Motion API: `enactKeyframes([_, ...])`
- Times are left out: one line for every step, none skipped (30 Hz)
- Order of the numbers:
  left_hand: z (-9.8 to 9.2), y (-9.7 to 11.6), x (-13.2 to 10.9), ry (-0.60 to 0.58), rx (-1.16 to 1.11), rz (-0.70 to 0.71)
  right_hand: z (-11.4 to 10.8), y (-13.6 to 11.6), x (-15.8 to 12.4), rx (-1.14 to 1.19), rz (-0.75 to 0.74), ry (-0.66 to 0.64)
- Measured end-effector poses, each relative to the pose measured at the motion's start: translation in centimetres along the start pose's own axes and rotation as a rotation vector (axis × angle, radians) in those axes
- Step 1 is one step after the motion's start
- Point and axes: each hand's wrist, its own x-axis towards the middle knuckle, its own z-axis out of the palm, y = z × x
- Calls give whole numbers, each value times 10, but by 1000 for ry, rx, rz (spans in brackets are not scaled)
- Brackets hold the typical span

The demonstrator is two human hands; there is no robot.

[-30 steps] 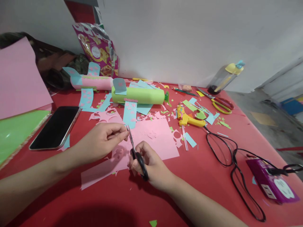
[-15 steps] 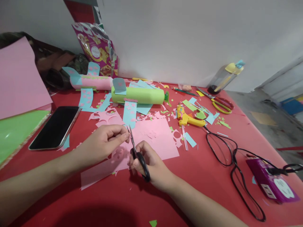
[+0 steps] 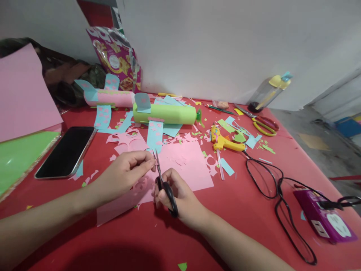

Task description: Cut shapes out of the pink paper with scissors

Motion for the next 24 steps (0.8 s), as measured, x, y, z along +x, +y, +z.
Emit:
enactKeyframes([1, -1, 0, -5, -25, -13, 0, 0, 0, 1, 0, -2])
enactKeyframes([2, -1, -1, -8, -41, -20, 0, 0, 0, 0, 4, -2])
enactKeyframes([3, -2, -1, -6, -46, -24, 0, 0, 0, -4, 9, -2])
enactKeyframes([3, -3, -1, 0, -44, -22, 0, 0, 0, -7, 12, 0])
enactKeyframes([4, -3, -1, 10, -40, -19, 0, -1, 0, -10, 17, 2])
enactKeyframes([4, -4, -2, 23, -36, -13, 0, -1, 0, -13, 22, 5])
enactKeyframes([5, -4, -2, 33, -35, -8, 0, -2, 0, -14, 26, 8])
enactKeyframes([5, -4, -2, 42, -38, -6, 1, -2, 0, -13, 27, 11])
enactKeyframes([6, -4, -2, 51, -44, -3, 1, -3, 0, -10, 29, 13])
enactKeyframes([7, -5, -3, 59, -50, -1, 1, -3, 0, -6, 33, 16])
enactKeyframes([8, -5, -3, 67, -57, 2, 2, -4, 0, -2, 38, 20])
enactKeyframes([9, -5, -3, 72, -64, 4, 3, -4, 0, 3, 45, 26])
enactKeyframes([10, -5, -3, 78, -72, 6, 3, -4, 0, 5, 51, 34])
enactKeyframes([11, -5, -3, 82, -81, 9, 4, -3, 0, 4, 57, 42])
enactKeyframes([11, -6, -4, 84, -91, 10, 4, -3, 0, 0, 58, 49])
enactKeyframes([13, -7, -4, 89, -103, 11, 5, -2, -1, -7, 56, 54])
enactKeyframes([14, -7, -4, 95, -114, 14, 5, -1, -1, -15, 49, 54])
enactKeyframes([15, -8, -5, 103, -126, 18, 5, 0, -1, -23, 40, 52])
enactKeyframes([16, -8, -5, 109, -140, 23, 5, 1, -2, -30, 32, 49])
enactKeyframes([17, -9, -6, 112, -158, 27, 4, 2, -2, -35, 25, 45])
enactKeyframes([17, -9, -6, 109, -177, 30, 4, 3, -3, -39, 22, 43])
enactKeyframes([18, -9, -6, 100, -198, 31, 4, 4, -3, -43, 23, 39])
enactKeyframes([19, -9, -7, 89, -219, 29, 4, 4, -3, -47, 24, 36])
enactKeyframes([19, -9, -7, 77, -240, 25, 4, 3, -3, -52, 28, 36])
